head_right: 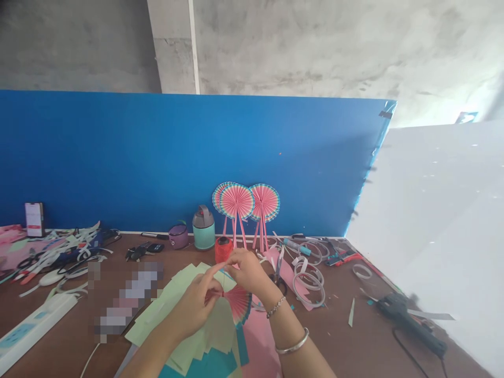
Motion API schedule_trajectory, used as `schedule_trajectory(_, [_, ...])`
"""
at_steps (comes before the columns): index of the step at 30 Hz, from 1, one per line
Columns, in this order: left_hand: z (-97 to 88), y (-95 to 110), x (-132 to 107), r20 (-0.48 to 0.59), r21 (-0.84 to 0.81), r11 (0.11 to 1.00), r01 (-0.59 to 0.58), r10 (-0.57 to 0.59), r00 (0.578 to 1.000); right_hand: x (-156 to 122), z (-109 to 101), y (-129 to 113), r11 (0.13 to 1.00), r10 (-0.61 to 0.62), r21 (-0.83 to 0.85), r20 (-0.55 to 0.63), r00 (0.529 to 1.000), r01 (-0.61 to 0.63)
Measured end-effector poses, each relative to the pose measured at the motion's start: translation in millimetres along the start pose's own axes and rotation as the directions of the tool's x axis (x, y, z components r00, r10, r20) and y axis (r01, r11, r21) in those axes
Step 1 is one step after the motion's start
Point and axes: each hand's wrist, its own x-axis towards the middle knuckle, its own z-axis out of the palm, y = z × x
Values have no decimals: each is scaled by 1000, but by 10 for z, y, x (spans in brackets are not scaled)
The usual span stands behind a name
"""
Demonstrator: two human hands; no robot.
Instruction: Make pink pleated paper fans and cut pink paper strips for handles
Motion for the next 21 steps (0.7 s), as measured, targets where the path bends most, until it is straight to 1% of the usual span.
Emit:
schedule_trajectory(2, [-23,39,-12,5,-45,998,-32,32,999,-3,-42,54,993,76,88,34,997,-78])
schedule_trajectory(4, [-34,53,-19,-14,-115,993,-33,32,999,-11,-90,95,965,144,207,91,985,-161])
schedule_trajectory(6, [-32,48,-21,-42,-209,978,-25,17,999,-22,-141,129,917,194,323,145,970,-232])
schedule_trajectory(8, [-16,31,-14,-62,-295,955,-26,8,998,-31,-182,156,865,235,405,197,952,-297])
schedule_trajectory(11, [23,0,3,-86,-347,937,-49,21,996,-39,-205,182,800,267,479,255,929,-361])
schedule_trajectory(14, [53,-20,19,-109,-289,953,-95,65,992,-35,-193,178,772,291,514,235,927,-373])
schedule_trajectory(17, [65,-29,31,-99,-114,979,-171,160,982,-30,-188,151,776,287,520,215,933,-358])
schedule_trajectory(19, [76,-46,42,-73,1,972,-237,236,969,-29,-193,132,776,265,533,209,941,-337])
schedule_trajectory(21, [97,-79,54,-69,76,954,-291,297,953,-26,-193,114,776,247,545,201,948,-318])
